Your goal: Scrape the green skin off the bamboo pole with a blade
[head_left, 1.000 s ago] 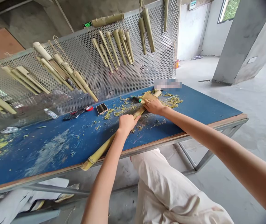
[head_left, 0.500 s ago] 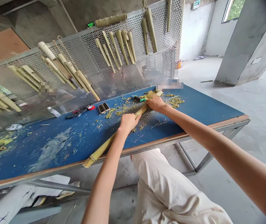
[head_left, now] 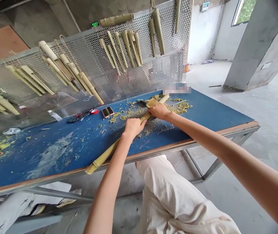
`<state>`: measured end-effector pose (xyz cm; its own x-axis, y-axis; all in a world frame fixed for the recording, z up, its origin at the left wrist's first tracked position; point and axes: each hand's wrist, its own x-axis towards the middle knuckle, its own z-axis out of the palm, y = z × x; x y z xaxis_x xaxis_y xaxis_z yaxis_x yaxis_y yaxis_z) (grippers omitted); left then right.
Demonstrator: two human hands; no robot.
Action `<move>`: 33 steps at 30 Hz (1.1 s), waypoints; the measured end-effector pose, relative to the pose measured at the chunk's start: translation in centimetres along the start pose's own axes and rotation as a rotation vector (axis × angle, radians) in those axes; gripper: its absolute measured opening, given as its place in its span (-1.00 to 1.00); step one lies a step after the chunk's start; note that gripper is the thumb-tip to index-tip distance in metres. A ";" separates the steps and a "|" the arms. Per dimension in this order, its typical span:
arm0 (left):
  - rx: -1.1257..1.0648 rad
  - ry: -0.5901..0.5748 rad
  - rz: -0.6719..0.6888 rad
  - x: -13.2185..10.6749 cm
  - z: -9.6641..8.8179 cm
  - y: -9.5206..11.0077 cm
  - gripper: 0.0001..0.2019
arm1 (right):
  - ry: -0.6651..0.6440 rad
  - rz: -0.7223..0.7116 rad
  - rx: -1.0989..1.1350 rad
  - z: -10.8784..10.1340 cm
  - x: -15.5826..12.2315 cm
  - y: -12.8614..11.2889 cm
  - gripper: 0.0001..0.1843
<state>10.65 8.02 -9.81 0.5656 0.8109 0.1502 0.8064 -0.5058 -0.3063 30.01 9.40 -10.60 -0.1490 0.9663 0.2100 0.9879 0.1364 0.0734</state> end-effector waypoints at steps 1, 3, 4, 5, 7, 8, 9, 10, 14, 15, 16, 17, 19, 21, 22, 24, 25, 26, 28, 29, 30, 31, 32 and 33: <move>-0.003 0.002 0.002 0.0 0.0 0.0 -0.33 | -0.025 0.069 -0.001 0.0 0.1 0.4 -0.51; -0.008 -0.002 0.004 0.1 0.0 0.0 -0.32 | -0.027 0.158 0.011 0.1 0.2 1.0 -0.50; -0.008 -0.008 0.005 0.1 0.0 -0.1 -0.32 | -0.004 0.150 0.019 0.3 0.2 1.1 -0.48; -0.008 -0.010 0.004 0.2 0.0 -0.1 -0.32 | 0.020 0.106 0.025 0.4 0.2 1.0 -0.45; -0.007 -0.009 0.001 0.3 0.1 -0.1 -0.32 | 0.052 0.005 0.035 0.6 0.2 0.6 -0.42; -0.006 -0.007 -0.001 0.3 0.1 -0.2 -0.32 | 0.060 -0.019 0.036 0.7 0.2 0.4 -0.41; -0.005 -0.004 -0.004 0.3 0.1 -0.2 -0.32 | 0.055 -0.013 0.033 0.7 0.3 0.3 -0.41; -0.003 0.000 -0.007 0.4 0.2 -0.2 -0.31 | 0.051 0.023 0.028 0.7 0.4 0.4 -0.42; 0.001 -0.008 -0.009 0.4 0.1 -0.1 -0.29 | -0.006 0.134 0.002 0.6 1.0 1.0 -0.42; 0.002 -0.013 -0.007 0.4 0.1 -0.1 -0.30 | -0.015 0.103 -0.008 0.5 1.1 1.1 -0.44; 0.005 -0.018 -0.006 0.4 0.1 -0.1 -0.30 | -0.023 0.061 -0.017 0.5 1.3 1.1 -0.46; 0.008 -0.021 -0.007 0.4 0.1 -0.1 -0.31 | -0.026 0.022 -0.025 0.5 1.4 1.0 -0.48; 0.009 -0.023 -0.013 0.5 0.0 -0.2 -0.29 | -0.028 -0.003 -0.037 0.4 1.8 1.1 -0.52; 0.003 -0.030 -0.019 0.5 0.0 -0.3 -0.27 | -0.034 0.057 -0.048 0.2 2.3 1.5 -0.57; -0.003 -0.035 -0.023 0.5 -0.1 -0.3 -0.26 | -0.047 0.097 -0.049 0.1 2.5 1.7 -0.57; -0.016 -0.047 -0.030 0.5 -0.1 -0.3 -0.26 | -0.065 0.138 -0.038 0.0 2.6 2.0 -0.53; -0.021 -0.051 -0.033 0.5 -0.1 -0.2 -0.27 | -0.067 0.127 -0.030 0.0 2.6 2.1 -0.51; -0.024 -0.050 -0.033 0.5 -0.1 -0.2 -0.27 | -0.065 0.099 -0.023 0.0 2.4 2.1 -0.48; -0.025 -0.040 -0.030 0.5 -0.1 0.0 -0.29 | -0.054 0.046 -0.013 0.1 2.0 2.2 -0.44; -0.024 -0.035 -0.029 0.5 -0.1 0.0 -0.29 | -0.056 0.041 -0.014 0.0 1.9 2.3 -0.42; -0.025 -0.033 -0.029 0.5 -0.1 0.0 -0.29 | -0.064 0.048 -0.021 0.0 1.8 2.4 -0.42; -0.025 -0.034 -0.031 0.5 -0.1 0.0 -0.28 | -0.077 0.068 -0.031 -0.1 1.8 2.5 -0.44; -0.028 -0.039 -0.033 0.5 -0.2 0.0 -0.28 | -0.092 0.090 -0.043 -0.1 2.0 2.5 -0.46; -0.030 -0.046 -0.036 0.5 -0.2 0.0 -0.28 | -0.109 0.107 -0.056 -0.1 2.2 2.4 -0.49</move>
<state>10.95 8.36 -9.56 0.5281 0.8411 0.1167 0.8313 -0.4840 -0.2733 32.07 11.81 -9.83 -0.0348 0.9930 0.1126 0.9936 0.0223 0.1109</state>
